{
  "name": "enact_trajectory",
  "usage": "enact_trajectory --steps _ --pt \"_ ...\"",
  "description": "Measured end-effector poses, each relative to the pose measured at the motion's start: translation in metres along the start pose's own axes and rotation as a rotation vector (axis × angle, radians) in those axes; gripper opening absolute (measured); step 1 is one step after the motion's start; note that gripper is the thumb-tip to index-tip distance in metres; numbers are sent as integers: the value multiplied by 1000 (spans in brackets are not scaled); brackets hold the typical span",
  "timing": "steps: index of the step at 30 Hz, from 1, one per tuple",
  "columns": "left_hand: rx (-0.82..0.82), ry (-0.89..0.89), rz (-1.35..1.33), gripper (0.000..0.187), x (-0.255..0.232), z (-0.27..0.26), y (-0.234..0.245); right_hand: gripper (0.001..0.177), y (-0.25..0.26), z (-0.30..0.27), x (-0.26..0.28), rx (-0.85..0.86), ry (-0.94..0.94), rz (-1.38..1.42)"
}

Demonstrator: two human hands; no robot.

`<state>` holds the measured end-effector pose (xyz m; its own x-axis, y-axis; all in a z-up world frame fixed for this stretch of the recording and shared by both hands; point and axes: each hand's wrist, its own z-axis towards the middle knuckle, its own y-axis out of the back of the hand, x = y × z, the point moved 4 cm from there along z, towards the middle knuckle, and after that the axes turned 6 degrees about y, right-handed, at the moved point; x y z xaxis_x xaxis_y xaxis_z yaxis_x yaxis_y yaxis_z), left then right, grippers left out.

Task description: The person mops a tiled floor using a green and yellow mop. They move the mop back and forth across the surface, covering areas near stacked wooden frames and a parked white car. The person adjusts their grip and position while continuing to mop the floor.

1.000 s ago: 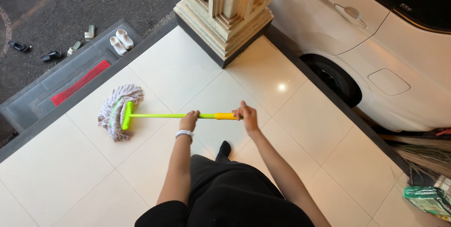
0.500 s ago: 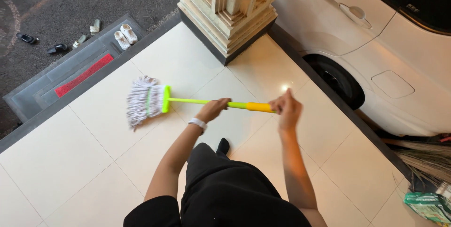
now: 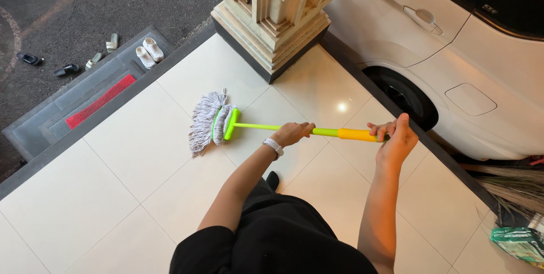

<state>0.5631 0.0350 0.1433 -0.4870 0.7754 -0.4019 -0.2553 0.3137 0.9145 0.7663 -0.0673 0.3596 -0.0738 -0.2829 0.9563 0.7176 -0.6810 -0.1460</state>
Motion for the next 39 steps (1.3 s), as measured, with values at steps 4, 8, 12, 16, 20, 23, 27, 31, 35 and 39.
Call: enact_trajectory --steps 4,8,12,16,20,23,27,31,35,39 --pt "-30 45 21 34 31 -2 -40 62 -1 -3 -28 -27 -57 25" --pt "-62 115 -62 37 82 -20 -55 59 -29 -8 -74 -6 -139 62" --pt "-74 258 -58 40 160 -53 -57 61 -88 -19 -131 94 -207 96" --pt "-21 440 -36 36 240 -86 -43 64 -167 -27 -170 257 -229 55" --pt "43 590 77 35 295 -106 -32 64 -232 -32 -177 403 -274 114" --pt "99 559 152 35 310 -102 -24 62 -245 -25 -179 386 -298 162" --pt "125 352 166 38 293 -69 -17 65 -213 -4 -191 245 -272 92" --pt "166 213 -79 44 260 -1 -17 70 -164 31 -150 96 -224 -39" --pt "482 115 -843 37 170 63 54 67 -117 59 -87 -99 -125 0" --pt "818 0 -1439 52 96 103 101 66 -76 73 -18 -221 139 85"
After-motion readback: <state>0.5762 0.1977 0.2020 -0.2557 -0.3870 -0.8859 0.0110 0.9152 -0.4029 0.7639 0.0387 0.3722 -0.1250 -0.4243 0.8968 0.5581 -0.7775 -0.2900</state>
